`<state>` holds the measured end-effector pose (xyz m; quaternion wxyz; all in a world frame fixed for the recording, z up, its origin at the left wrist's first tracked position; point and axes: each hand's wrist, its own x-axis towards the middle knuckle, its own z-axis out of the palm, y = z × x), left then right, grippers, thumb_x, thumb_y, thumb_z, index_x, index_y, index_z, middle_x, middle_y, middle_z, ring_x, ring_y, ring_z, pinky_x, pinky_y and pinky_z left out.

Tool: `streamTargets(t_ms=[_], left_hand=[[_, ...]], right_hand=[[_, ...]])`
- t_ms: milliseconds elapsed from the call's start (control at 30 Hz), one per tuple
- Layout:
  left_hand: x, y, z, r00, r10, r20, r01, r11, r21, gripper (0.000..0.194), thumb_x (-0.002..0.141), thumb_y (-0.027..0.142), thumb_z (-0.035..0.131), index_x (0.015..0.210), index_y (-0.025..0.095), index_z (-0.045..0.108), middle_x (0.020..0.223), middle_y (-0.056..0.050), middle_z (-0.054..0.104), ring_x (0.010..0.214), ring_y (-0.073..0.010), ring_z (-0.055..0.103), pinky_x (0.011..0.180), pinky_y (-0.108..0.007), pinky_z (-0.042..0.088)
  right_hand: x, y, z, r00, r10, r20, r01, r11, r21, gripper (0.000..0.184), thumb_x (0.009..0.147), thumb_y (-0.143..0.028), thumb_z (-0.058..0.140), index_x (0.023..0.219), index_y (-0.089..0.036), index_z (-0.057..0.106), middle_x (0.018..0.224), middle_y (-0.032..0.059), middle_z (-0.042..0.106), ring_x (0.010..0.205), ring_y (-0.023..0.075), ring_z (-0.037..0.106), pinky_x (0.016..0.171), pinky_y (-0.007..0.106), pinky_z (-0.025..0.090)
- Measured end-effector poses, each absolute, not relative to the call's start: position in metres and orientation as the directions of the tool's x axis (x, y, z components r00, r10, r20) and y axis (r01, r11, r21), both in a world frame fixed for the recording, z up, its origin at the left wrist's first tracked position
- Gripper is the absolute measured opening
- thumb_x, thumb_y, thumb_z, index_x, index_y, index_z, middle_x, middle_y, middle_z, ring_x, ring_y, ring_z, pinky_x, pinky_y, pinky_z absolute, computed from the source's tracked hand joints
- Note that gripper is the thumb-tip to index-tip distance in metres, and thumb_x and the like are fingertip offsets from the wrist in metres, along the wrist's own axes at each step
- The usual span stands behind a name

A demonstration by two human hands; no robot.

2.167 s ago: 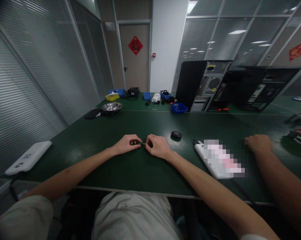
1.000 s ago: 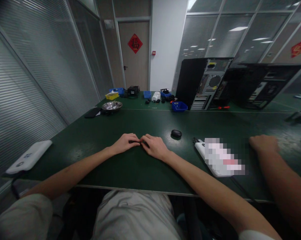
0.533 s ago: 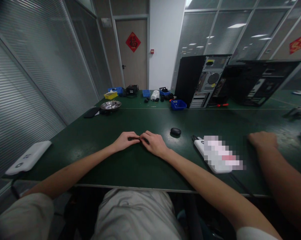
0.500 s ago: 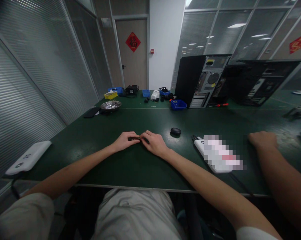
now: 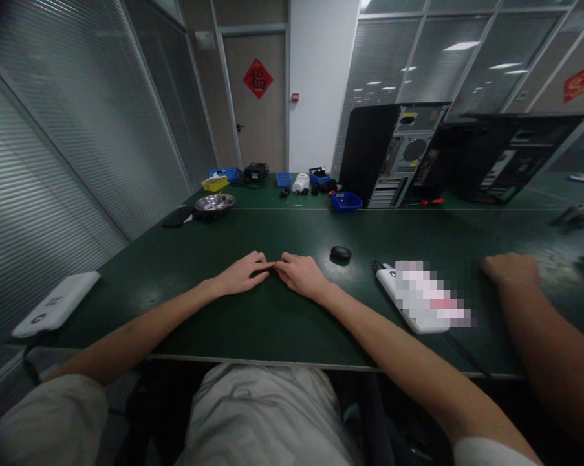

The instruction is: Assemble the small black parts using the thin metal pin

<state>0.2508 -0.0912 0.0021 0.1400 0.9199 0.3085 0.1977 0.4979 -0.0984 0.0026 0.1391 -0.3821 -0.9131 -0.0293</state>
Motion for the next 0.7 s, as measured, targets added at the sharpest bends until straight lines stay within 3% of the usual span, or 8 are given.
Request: streamTargets(t_ms=[133, 300, 467, 700], left_hand=[[0.244, -0.087, 0.005, 0.733, 0.631, 0.256, 0.498, -0.753, 0.43, 0.039, 0.102, 0.034, 0.056, 0.139, 0.022, 0.063, 0.111, -0.009, 0.063, 0.103, -0.0236, 0.057, 0.092, -0.037, 0.047], [0.24, -0.086, 0.005, 0.712, 0.643, 0.283, 0.48, -0.74, 0.472, 0.023, 0.1, 0.033, 0.061, 0.119, 0.024, 0.071, 0.115, -0.008, 0.066, 0.109, -0.0234, 0.059, 0.095, -0.037, 0.047], [0.255, -0.09, -0.002, 0.638, 0.688, 0.346, 0.502, -0.712, 0.491, 0.02, 0.099, 0.033, 0.063, 0.114, 0.022, 0.071, 0.123, -0.008, 0.066, 0.117, -0.0243, 0.058, 0.103, -0.04, 0.045], [0.255, -0.081, -0.009, 0.635, 0.711, 0.301, 0.567, -0.694, 0.443, 0.027, 0.102, 0.033, 0.057, 0.123, 0.021, 0.069, 0.118, -0.008, 0.069, 0.108, -0.0228, 0.063, 0.096, -0.037, 0.049]], right_hand=[[0.502, -0.096, 0.005, -0.673, 0.693, 0.259, 0.703, 0.708, -0.067, 0.027, 0.104, -0.031, 0.052, 0.122, -0.027, 0.071, 0.109, 0.0082, 0.065, 0.084, 0.0174, 0.062, 0.066, 0.028, 0.036], [0.507, -0.093, 0.007, -0.637, 0.723, 0.268, 0.733, 0.675, -0.079, 0.021, 0.101, -0.032, 0.056, 0.111, -0.026, 0.073, 0.108, 0.0071, 0.067, 0.081, 0.018, 0.063, 0.065, 0.029, 0.035], [0.507, -0.092, 0.007, -0.578, 0.77, 0.27, 0.778, 0.62, -0.103, 0.015, 0.098, -0.033, 0.06, 0.102, -0.024, 0.072, 0.103, 0.0072, 0.068, 0.08, 0.0189, 0.062, 0.066, 0.029, 0.035], [0.507, -0.093, 0.004, -0.547, 0.788, 0.281, 0.79, 0.598, -0.139, 0.016, 0.098, -0.035, 0.059, 0.101, -0.025, 0.072, 0.101, 0.0063, 0.067, 0.077, 0.0188, 0.06, 0.065, 0.03, 0.032]])
